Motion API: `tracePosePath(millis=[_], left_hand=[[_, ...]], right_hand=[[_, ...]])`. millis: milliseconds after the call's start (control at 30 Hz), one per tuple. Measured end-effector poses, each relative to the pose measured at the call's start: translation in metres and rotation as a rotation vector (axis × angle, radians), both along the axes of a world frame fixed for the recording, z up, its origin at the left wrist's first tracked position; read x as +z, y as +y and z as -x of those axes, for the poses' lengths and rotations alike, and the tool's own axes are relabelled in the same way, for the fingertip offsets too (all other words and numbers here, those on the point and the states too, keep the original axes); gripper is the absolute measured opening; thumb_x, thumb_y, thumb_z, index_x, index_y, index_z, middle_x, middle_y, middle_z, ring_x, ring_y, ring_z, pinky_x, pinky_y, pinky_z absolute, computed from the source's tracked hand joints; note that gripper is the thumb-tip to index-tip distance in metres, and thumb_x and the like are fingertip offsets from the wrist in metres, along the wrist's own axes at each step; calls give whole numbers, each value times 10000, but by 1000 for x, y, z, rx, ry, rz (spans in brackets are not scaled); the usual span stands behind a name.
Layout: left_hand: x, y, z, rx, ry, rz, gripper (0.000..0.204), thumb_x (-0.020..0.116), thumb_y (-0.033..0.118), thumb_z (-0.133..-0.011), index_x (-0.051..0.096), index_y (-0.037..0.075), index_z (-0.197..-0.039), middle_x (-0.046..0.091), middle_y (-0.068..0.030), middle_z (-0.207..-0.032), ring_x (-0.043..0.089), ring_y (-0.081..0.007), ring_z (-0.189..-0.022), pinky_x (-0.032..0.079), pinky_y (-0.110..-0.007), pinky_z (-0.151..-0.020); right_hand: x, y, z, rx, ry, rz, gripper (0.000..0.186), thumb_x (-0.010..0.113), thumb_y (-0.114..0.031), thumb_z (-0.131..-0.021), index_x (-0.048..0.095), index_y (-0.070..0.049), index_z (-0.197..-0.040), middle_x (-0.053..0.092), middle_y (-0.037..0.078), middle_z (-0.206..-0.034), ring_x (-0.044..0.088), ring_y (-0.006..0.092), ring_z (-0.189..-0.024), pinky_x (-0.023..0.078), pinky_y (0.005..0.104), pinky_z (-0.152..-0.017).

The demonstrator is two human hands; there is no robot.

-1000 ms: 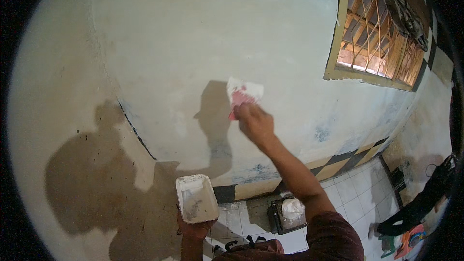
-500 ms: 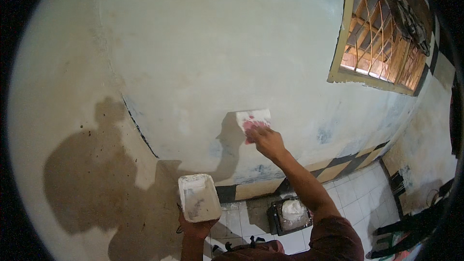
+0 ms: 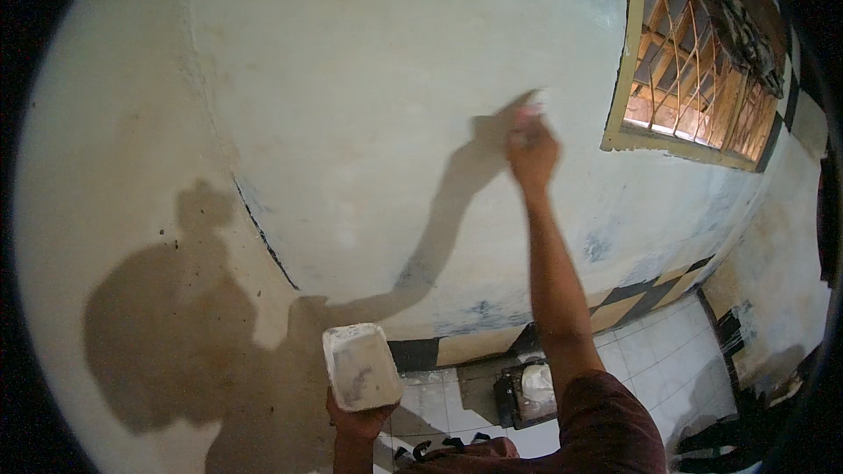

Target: The person applies a layer of white plaster to a wall using a putty knife. They use the knife to scoop plaster from a small container and then smooth it onto the wall surface with repeated strokes, ensuring even coverage.

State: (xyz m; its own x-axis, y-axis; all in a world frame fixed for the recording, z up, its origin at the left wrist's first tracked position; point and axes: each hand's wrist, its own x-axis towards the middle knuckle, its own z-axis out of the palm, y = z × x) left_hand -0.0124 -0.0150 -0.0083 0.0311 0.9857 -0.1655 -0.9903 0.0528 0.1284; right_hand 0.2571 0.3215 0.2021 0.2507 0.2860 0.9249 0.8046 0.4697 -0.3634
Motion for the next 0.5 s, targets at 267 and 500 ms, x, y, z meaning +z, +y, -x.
tracePosePath(millis=[267, 500], left_hand=[[-2, -1, 15, 0, 65, -62, 635, 387, 512, -880, 419, 110, -1371, 521, -165, -1272, 578, -393, -1079, 531, -594, -768], [-6, 1, -2, 35, 74, -17, 621, 398, 527, -890, 426, 130, -1366, 507, -153, -1297, 559, -390, -1115, 514, -609, -796]], right_hand=[[-84, -114, 206, 694, -588, 380, 345, 591, -91, -753, 558, -115, -1096, 636, 125, -1006, 649, 340, -800, 530, 451, -629], [-86, -81, 50, 225, -506, -115, 122, 633, -71, -715, 588, -132, -810, 566, 49, -732, 582, 251, -626, 483, 380, -514]])
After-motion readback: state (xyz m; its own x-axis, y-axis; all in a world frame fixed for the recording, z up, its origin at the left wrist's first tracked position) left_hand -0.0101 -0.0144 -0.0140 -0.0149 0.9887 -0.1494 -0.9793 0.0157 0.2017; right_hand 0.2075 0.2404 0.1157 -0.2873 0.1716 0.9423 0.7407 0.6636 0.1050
